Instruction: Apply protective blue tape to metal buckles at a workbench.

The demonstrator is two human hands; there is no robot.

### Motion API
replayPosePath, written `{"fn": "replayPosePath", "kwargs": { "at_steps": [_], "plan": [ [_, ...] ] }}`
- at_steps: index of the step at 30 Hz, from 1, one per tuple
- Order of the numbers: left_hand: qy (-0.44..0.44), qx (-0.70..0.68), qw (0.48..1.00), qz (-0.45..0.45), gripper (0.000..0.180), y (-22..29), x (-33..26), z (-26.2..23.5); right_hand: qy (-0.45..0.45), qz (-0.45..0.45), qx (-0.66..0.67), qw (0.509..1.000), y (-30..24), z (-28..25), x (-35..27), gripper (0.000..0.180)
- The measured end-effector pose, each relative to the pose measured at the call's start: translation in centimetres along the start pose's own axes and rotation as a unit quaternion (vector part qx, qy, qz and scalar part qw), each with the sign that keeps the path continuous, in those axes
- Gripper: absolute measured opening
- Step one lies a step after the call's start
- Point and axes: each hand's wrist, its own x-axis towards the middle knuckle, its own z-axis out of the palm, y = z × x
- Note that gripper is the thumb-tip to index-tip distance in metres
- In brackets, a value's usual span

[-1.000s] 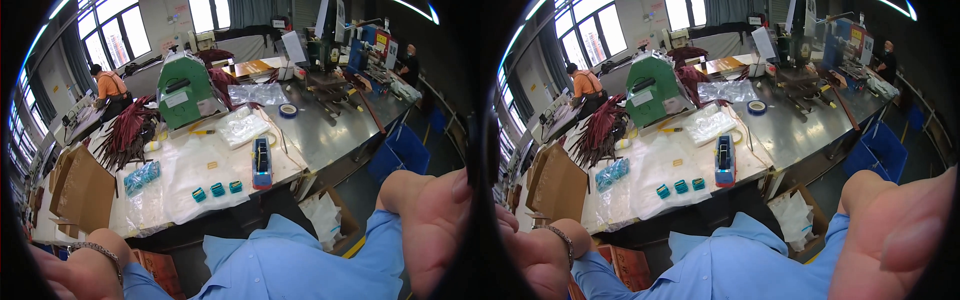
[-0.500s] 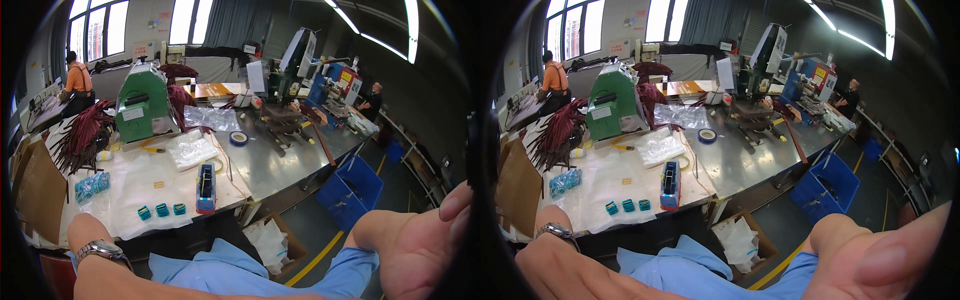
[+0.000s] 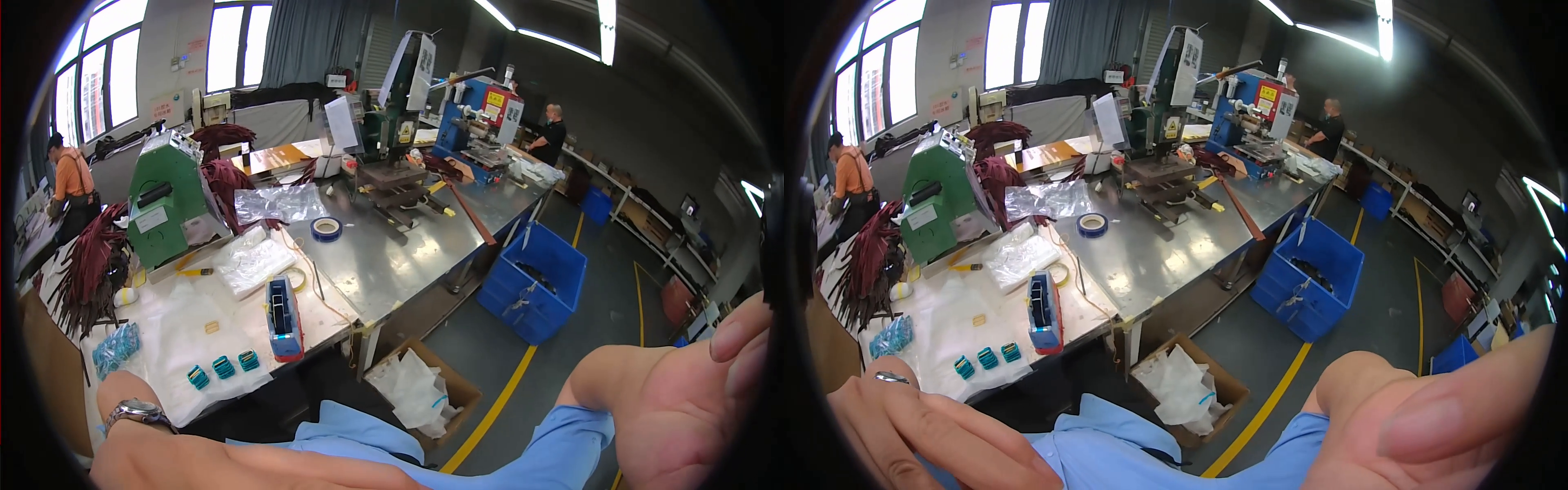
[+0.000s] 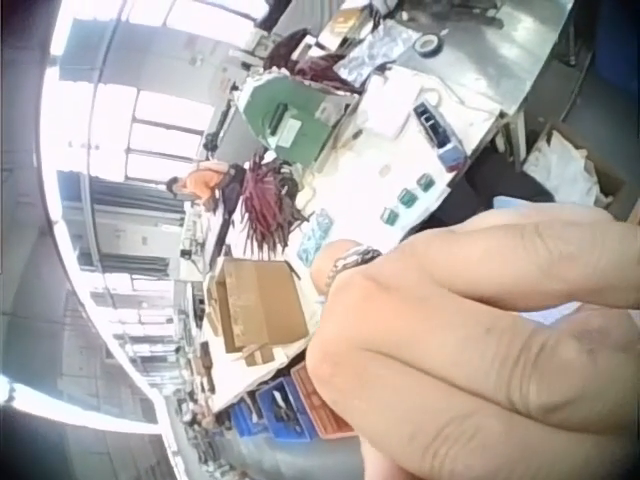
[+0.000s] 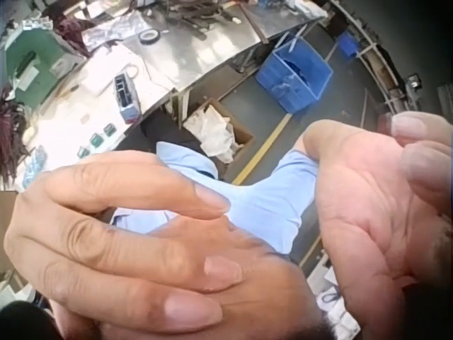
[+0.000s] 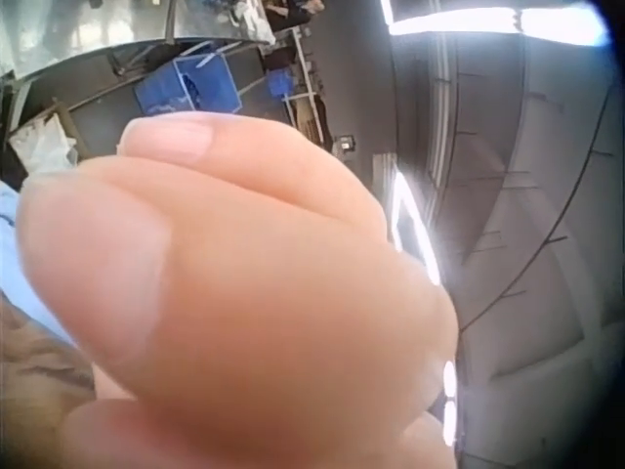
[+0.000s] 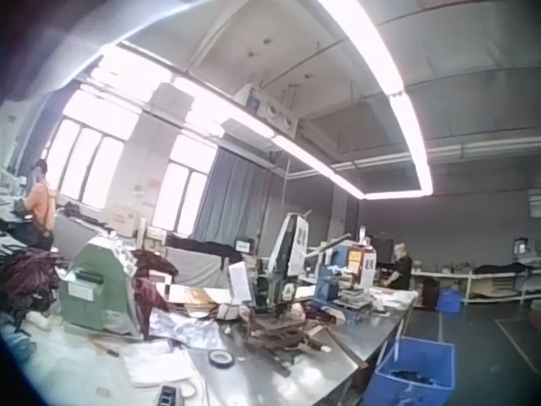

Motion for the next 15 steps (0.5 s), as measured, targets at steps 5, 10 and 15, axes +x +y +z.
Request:
{"fn": "replayPosePath", "kwargs": {
  "at_steps": [5, 10, 15],
  "plan": [
    [-0.033, -0.044, 0.998, -0.026, 0.033, -1.4, 2.4, -0.1, -0.002, 0.021, -0.001, 1.000, -0.9, 0.6, 0.4, 0.045],
    [-0.050, -0.053, 0.996, -0.056, 0.032, -1.2, 4.0, -0.5, -0.003, 0.015, 0.027, 1.000, -0.2, 2.1, 1.2, 0.045],
    [-0.079, -0.070, 0.991, -0.082, 0.032, -1.8, 8.3, 1.4, 0.002, 0.012, 0.041, 0.999, -0.5, 1.1, 0.8, 0.044]
  ]
}}
